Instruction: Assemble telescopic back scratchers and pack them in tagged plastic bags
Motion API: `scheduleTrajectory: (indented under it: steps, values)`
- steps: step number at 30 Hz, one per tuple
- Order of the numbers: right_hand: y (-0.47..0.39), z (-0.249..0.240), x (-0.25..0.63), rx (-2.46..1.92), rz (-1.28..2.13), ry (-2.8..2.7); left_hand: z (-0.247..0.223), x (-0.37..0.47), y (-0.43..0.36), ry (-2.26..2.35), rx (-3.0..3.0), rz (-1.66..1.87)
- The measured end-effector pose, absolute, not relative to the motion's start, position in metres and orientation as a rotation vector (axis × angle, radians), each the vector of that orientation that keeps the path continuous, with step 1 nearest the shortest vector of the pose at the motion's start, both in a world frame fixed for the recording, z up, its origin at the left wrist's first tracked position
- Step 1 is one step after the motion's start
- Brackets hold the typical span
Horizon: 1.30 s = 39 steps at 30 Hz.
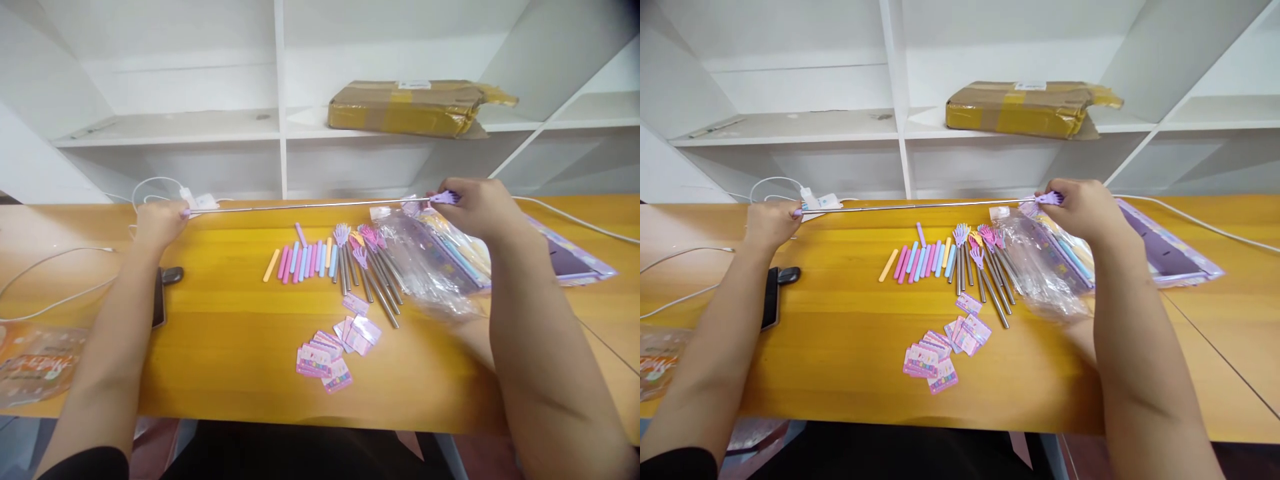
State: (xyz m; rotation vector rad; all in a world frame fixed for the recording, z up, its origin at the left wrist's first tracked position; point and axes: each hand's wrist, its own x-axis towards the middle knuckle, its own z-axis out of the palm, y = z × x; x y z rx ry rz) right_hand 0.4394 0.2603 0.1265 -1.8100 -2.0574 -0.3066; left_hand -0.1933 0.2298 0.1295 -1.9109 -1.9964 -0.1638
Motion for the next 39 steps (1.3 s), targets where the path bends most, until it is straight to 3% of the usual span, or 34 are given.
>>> scheduleTrajectory:
  steps: [16, 25, 33, 39]
  values:
    - [0.258, 0.137, 0.443, -2.462, -0.256, -1.762, 0.128, -0.178, 0.239, -1.83, -2.062, -0.183]
    - [0.251, 0.14, 0.441, -2.593, -0.217, -1.778, 0.13, -0.161, 0.239, -1.76, -2.116, -0.177]
    - [0.242, 0.141, 0.402, -2.295, -0.294, -2.018, 0.128, -0.117, 0.228, -1.689, -2.41, -0.205]
    - [0.199, 0.082, 0.265, -1.814, 0.141, -2.116, 0.074, -0.024, 0.195, -1.562, -2.616, -0.163]
